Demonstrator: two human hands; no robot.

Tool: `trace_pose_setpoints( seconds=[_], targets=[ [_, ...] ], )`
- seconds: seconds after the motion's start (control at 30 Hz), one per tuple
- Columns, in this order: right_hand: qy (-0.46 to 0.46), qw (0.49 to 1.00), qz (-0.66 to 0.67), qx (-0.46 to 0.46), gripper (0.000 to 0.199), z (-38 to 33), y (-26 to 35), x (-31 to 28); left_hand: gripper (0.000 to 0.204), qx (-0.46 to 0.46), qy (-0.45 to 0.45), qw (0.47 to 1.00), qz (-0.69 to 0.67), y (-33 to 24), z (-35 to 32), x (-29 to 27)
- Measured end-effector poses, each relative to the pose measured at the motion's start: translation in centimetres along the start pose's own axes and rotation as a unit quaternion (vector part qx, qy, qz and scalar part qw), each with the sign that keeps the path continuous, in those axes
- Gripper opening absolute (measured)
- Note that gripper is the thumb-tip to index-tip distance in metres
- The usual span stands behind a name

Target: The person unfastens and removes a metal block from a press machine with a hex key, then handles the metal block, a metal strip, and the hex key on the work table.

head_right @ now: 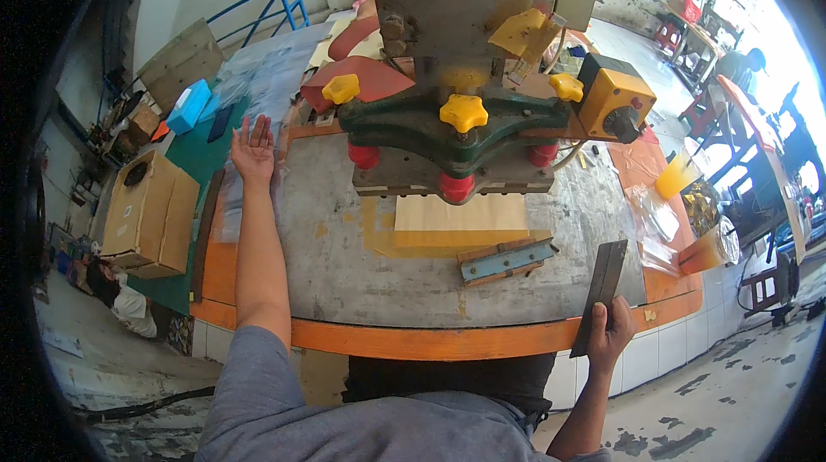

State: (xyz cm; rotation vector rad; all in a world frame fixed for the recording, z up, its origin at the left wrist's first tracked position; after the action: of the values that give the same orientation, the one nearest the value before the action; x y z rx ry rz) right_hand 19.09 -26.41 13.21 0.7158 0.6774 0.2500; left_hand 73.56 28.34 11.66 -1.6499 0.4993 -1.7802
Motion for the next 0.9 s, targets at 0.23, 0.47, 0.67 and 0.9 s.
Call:
trace_pose_setpoints(
  seconds=[0.23,0.47,0.67,0.9],
  targets=[
    [0.000,1.000,0.001,0.003,0.042,-0.22,-0.61,-0.07,0.062,0.002,0.003,1.000,-0.004,0.08,0.28,-0.26],
    [-0.001,1.000,0.005,0.005,0.042,-0.06,-0.20,-0.06,0.061,0.002,-0.008,1.000,-0.005,0.07,0.23,-0.14],
    [0.001,1.000,-0.004,0.000,0.043,-0.02,-0.05,-0.10,0.060,0.001,-0.009,1.000,-0.010,0.09,0.28,-0.21],
    [-0.001,1.000,-0.008,-0.001,0.043,0.02,-0.03,-0.12,0.057,0.006,-0.005,1.000,0.028,0.10,0.13,0.24]
  ],
)
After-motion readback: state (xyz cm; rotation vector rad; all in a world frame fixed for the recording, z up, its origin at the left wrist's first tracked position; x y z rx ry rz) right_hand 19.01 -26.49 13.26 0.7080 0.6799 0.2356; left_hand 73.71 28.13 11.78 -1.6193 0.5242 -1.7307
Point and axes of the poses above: each hand's wrist, its own z-axis towards the middle knuckle, its own x-axis out of the palm, y = z × x, the point moved 8 cm from there along z, towards the middle knuckle, and after that the axes turned 1 degree about z, right-handed, at the moved point
